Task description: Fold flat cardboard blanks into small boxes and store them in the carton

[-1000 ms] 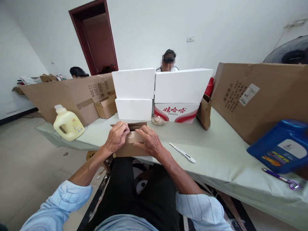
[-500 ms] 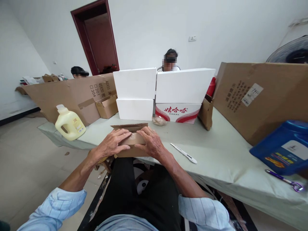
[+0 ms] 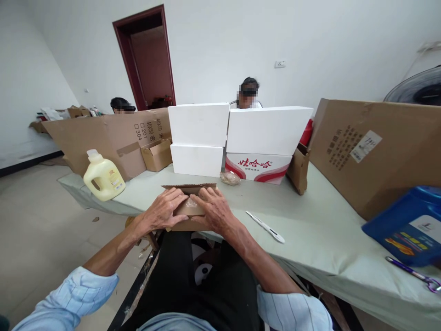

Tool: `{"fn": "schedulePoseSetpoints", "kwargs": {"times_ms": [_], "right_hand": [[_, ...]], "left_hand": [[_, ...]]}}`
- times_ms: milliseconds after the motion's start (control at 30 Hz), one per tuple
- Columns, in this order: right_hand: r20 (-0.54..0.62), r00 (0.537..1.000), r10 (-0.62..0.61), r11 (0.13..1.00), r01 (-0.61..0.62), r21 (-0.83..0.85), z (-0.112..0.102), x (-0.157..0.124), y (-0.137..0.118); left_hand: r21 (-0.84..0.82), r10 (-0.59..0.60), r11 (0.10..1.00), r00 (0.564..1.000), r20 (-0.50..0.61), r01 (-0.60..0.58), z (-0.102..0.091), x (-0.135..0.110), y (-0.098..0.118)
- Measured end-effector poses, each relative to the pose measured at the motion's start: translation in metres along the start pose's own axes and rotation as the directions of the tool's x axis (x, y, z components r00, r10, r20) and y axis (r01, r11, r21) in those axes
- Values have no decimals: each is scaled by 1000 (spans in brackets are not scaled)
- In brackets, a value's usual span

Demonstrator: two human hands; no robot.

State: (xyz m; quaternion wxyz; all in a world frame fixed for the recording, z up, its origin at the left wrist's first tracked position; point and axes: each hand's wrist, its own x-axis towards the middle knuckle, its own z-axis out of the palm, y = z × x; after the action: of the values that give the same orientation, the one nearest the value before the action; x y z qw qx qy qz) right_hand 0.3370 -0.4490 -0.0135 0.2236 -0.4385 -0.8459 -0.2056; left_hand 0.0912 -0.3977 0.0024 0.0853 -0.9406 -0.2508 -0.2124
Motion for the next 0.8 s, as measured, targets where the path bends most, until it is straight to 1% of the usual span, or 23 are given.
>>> {"fn": "schedulePoseSetpoints", "kwargs": {"times_ms": [67, 133, 167, 233, 300, 333, 367, 400, 500, 533, 600, 700, 800], "right_hand": [[-11, 1000, -23, 1000, 23, -8, 1, 1, -3], [-21, 1000, -17, 1000, 17, 8, 3, 1, -4], [-24, 1000, -11, 1000, 11, 17, 3, 0, -3], [-18, 1000, -5, 999, 6, 33, 2, -1, -2], [-8, 1000, -7, 999, 7, 47, 0, -2, -1], [-5, 1000, -2, 999, 2, 54, -2, -3, -1], [-6, 1000, 14, 998, -13, 59, -4, -3, -2], [-11, 999, 41, 997, -40, 62, -5, -3, -3], [-45, 983, 180, 980, -175, 91, -9, -3, -10], [-49, 973, 228, 968, -221, 118, -10, -3, -13], [-43, 949, 313, 934, -299, 194, -10, -3, -19], [-58, 911, 409, 875, -373, 308, -9, -4, -26], [-138, 861, 489, 830, -411, 377, -4, -5, -30]], "left_hand": [[18, -9, 1000, 1000, 1, 9, 1, -3, 2], [37, -6, 999, 1000, 0, 6, -1, -5, 0], [43, -2, 999, 1000, -18, 2, -3, -5, -2], [61, -7, 998, 995, -102, 14, -10, -2, -9], [83, -38, 995, 979, -201, 56, -16, 5, -18], [90, -58, 993, 973, -225, 80, -19, 10, -22], [89, -74, 991, 973, -218, 95, -20, 15, -26], [78, -84, 992, 979, -185, 100, -20, 19, -29], [-21, -82, 997, 994, -68, 81, -14, 26, -31], [-76, -77, 994, 995, -58, 72, -12, 25, -31], [-209, -78, 976, 994, -80, 60, -7, 22, -30], [-406, -116, 911, 990, -84, 72, -5, 20, -31], [-535, -173, 834, 985, -25, 133, -7, 23, -32]]}}
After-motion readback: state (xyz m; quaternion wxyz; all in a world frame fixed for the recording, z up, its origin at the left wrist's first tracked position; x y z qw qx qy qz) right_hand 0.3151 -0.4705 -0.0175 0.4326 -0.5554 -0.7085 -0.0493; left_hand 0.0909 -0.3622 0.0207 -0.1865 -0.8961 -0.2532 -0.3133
